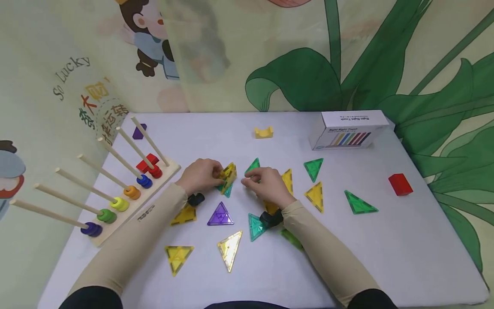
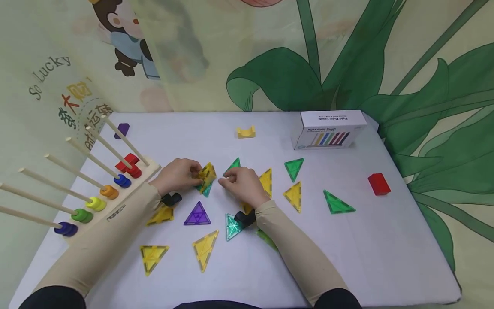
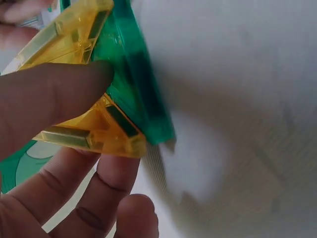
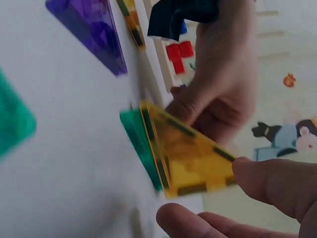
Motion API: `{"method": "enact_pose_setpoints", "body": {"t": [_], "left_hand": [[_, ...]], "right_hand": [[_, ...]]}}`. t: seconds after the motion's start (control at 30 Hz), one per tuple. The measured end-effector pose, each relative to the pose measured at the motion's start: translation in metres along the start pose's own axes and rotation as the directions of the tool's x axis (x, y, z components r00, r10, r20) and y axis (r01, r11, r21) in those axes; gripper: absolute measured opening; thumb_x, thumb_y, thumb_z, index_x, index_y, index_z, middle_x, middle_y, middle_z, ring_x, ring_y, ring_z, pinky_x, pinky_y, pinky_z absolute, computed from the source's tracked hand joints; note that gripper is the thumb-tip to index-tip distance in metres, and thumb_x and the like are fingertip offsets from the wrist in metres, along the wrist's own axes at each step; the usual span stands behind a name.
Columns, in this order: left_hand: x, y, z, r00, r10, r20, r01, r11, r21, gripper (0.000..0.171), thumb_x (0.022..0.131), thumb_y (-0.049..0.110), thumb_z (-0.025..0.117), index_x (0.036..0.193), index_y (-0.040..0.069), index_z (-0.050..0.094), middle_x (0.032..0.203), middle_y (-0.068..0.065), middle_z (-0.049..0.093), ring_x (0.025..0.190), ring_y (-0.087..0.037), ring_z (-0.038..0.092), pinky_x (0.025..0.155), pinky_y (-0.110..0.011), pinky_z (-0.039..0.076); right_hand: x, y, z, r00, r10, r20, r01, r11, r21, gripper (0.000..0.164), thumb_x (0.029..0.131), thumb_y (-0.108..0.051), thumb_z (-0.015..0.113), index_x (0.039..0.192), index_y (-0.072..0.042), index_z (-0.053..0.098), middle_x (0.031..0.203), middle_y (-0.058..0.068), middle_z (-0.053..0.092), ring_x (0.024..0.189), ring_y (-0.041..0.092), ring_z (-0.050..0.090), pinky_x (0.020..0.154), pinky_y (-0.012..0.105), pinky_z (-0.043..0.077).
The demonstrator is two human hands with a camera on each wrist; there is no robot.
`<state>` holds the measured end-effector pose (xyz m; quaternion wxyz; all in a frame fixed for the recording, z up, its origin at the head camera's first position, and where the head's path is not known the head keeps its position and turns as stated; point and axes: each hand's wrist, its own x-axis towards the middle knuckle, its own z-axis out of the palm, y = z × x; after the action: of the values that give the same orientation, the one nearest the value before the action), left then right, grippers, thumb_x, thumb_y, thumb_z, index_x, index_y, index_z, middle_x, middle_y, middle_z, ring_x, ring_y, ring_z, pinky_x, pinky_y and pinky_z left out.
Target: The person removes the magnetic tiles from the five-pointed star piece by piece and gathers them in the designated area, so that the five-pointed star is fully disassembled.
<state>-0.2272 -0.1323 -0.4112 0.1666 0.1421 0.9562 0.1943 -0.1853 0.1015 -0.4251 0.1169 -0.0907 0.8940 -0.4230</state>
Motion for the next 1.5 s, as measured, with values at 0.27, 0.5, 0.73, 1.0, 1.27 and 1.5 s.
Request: {"method": "enact_pose_setpoints", "body": {"t": [0.27,0.5,0.73,1.0,1.27,1.5], "left_hand": [[-0.007,0.006,0.013,0.999,0.028,-0.029,-0.029,0.999,-0.025,0.028,0.087,0.033,0.082,0.101,0.010,0.074,0.083,-0.002,0.068,0.073,-0.016,0.058,0.066,-0.028,0.045],[-0.010,0.006,0.014,0.999,-0.011,-0.050,0.009,1.000,-0.029,0.025,0.085,0.032,0.084,0.095,0.012,0.073,0.080,0.001,0.068,0.071,-0.015,0.057,0.063,-0.027,0.043],[-0.012,0.005,0.014,0.999,-0.017,-0.030,0.016,0.999,-0.041,0.027,0.086,0.033,0.084,0.086,0.011,0.068,0.073,0.000,0.062,0.069,-0.016,0.054,0.063,-0.028,0.039],[-0.011,0.004,0.014,1.000,-0.012,-0.028,0.011,0.999,-0.044,0.028,0.086,0.034,0.084,0.085,0.013,0.067,0.074,0.000,0.061,0.071,-0.016,0.055,0.066,-0.029,0.040],[-0.016,-0.001,0.010,0.999,-0.034,-0.021,0.033,0.997,-0.069,0.029,0.089,0.033,0.082,0.078,0.013,0.064,0.070,0.000,0.059,0.068,-0.016,0.054,0.063,-0.028,0.039],[-0.021,-0.005,0.012,0.999,-0.049,-0.020,0.046,0.994,-0.098,0.024,0.089,0.033,0.082,0.084,0.013,0.069,0.073,0.001,0.063,0.070,-0.016,0.057,0.065,-0.028,0.042]], "right_hand": [[0.009,-0.012,0.024,0.998,0.020,-0.056,-0.027,0.994,-0.108,0.054,0.088,-0.053,0.079,0.120,-0.009,0.078,0.096,0.004,0.081,0.093,0.020,0.075,0.073,0.034,0.059],[0.011,-0.017,0.027,0.996,0.024,-0.085,-0.035,0.992,-0.123,0.032,0.091,-0.034,0.077,0.110,-0.009,0.081,0.086,0.002,0.080,0.076,0.012,0.070,0.057,0.023,0.048],[0.008,-0.012,0.018,0.997,0.057,-0.056,-0.061,0.996,-0.072,0.013,0.090,-0.017,0.071,0.092,-0.007,0.079,0.060,-0.003,0.053,0.053,0.010,0.043,0.049,0.023,0.028],[0.003,-0.006,-0.001,0.992,0.094,-0.078,-0.094,0.996,0.008,0.015,0.092,-0.019,0.069,0.097,-0.006,0.075,0.070,0.003,0.067,0.052,0.013,0.051,0.047,0.023,0.036],[0.023,-0.001,-0.011,0.992,0.127,-0.002,-0.127,0.990,0.064,0.018,0.099,-0.025,0.069,0.105,-0.007,0.069,0.069,0.002,0.065,0.050,0.012,0.047,0.048,0.023,0.037],[0.061,-0.010,-0.005,0.982,0.179,0.051,-0.181,0.982,0.043,0.027,0.100,-0.029,0.069,0.118,-0.010,0.070,0.081,0.002,0.070,0.051,0.014,0.049,0.052,0.024,0.042]]}}
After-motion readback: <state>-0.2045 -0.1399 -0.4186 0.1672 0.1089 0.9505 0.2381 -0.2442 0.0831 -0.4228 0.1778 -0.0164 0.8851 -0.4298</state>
